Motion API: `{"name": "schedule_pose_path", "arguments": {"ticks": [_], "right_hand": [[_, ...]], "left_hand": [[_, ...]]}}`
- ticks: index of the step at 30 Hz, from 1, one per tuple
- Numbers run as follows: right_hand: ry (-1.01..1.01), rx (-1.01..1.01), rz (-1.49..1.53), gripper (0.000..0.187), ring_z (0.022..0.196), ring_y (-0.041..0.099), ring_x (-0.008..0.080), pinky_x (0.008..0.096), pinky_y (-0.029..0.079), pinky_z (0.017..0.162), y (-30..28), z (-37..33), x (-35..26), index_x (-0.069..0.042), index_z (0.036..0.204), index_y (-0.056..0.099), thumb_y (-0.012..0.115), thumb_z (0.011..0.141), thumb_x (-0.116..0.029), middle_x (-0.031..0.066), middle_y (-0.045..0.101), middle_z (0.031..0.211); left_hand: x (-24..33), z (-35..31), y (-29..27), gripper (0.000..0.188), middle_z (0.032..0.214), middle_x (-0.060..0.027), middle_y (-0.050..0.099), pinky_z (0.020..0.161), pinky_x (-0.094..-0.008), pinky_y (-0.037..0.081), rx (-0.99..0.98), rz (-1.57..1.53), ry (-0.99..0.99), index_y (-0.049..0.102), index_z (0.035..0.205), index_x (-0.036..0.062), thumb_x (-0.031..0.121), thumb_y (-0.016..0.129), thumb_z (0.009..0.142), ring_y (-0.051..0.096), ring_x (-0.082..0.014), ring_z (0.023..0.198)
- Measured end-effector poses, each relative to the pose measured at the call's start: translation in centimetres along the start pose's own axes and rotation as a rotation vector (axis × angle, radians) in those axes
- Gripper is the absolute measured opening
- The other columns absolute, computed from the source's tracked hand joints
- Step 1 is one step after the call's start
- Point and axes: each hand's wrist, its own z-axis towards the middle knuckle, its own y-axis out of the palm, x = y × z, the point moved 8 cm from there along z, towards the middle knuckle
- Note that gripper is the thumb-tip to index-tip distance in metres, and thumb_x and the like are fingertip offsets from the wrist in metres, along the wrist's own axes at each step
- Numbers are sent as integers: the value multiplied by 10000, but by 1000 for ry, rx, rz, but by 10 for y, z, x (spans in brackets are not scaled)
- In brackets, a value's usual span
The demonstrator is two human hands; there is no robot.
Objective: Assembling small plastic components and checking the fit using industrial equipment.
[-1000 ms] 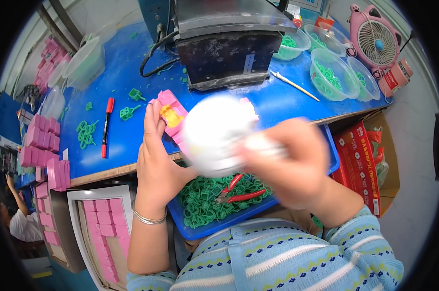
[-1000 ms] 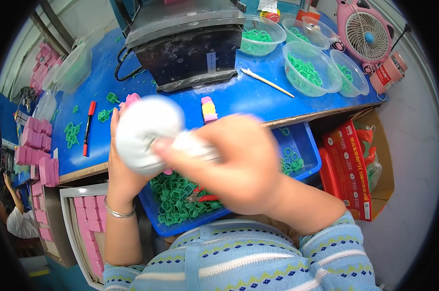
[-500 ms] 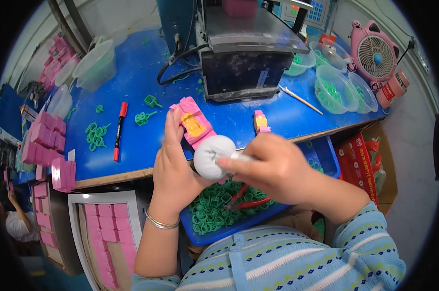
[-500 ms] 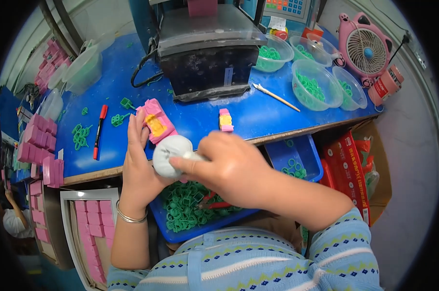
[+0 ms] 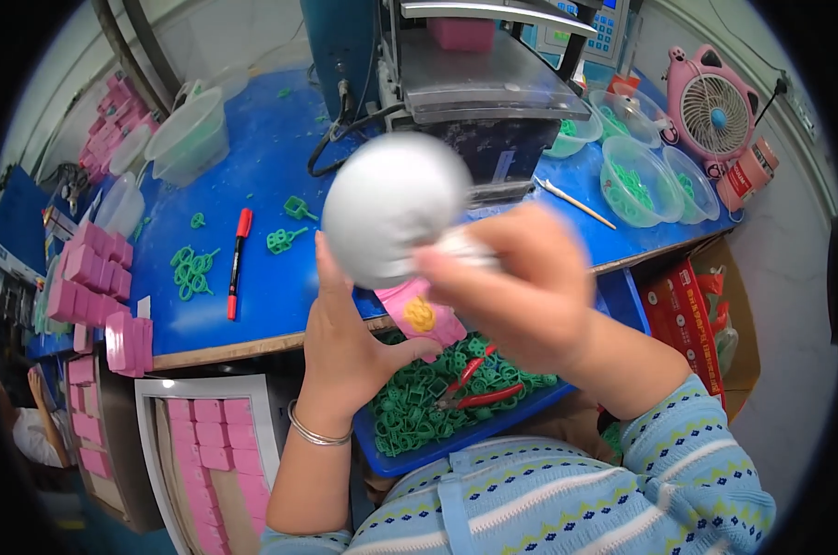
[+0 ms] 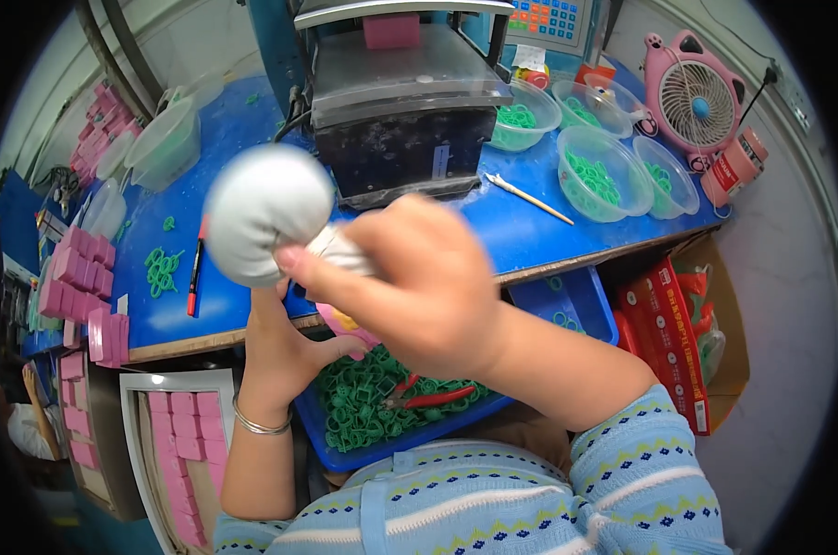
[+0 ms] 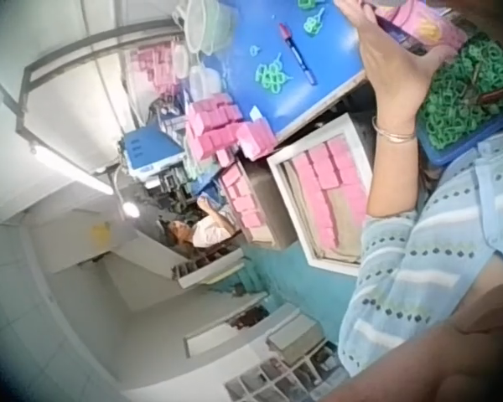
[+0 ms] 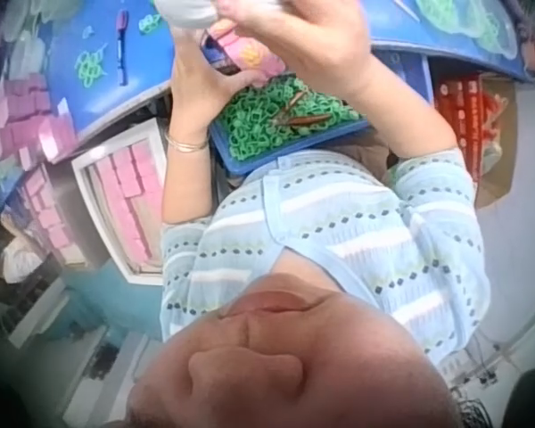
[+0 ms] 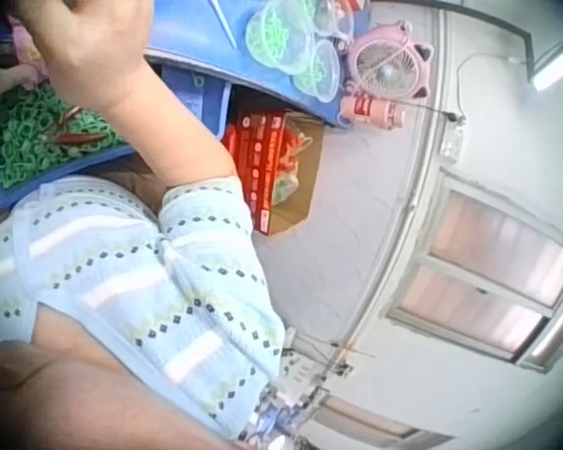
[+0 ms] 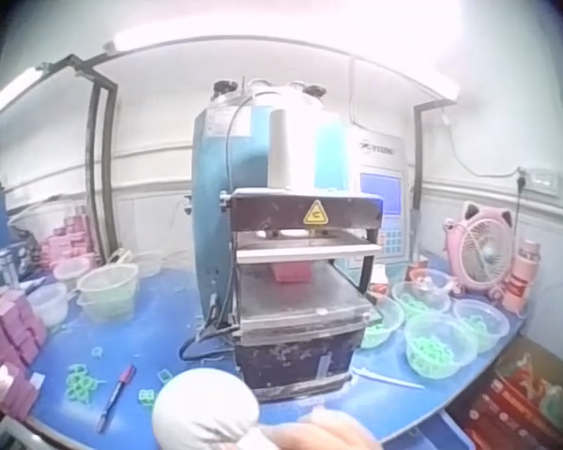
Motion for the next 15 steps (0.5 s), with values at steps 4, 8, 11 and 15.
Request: {"name": "schedule_pose_path", "arguments": {"ticks": [4,8,11,15], "right_hand": [[79,-231,52,389,630,525,216,341,403,552,27,-15,28,-113,1050,644,709,668,-80,48,557,712],[-5,31,80,378,687,569,201,316,400,583,-34,18,-3,-65,1025,645,738,663,-119,58,633,862],[-62,-43,57,427,634,530,190,309,370,530,-20,-8,-17,-86,1070,653,692,647,-131,73,602,851],[71,-401,3,414,622,522,244,367,396,535,14,-56,-6,-92,1068,637,687,658,-123,85,563,735]], "left_hand": [[1,7,3,1408,1267,-251,463,925,-400,435,28,50,19,12,1408,-56,302,908,382,521,-367,1118],[-9,0,2,1398,1344,-277,371,935,-403,431,-17,9,8,-2,1406,-63,300,906,407,505,-376,1148],[-1,-2,-1,1351,1361,-278,352,952,-404,426,23,46,74,0,1403,-68,269,898,451,492,-387,1167],[1,1,7,1283,1359,-275,362,964,-405,425,42,60,89,13,1401,-69,191,887,498,485,-398,1176]]}}
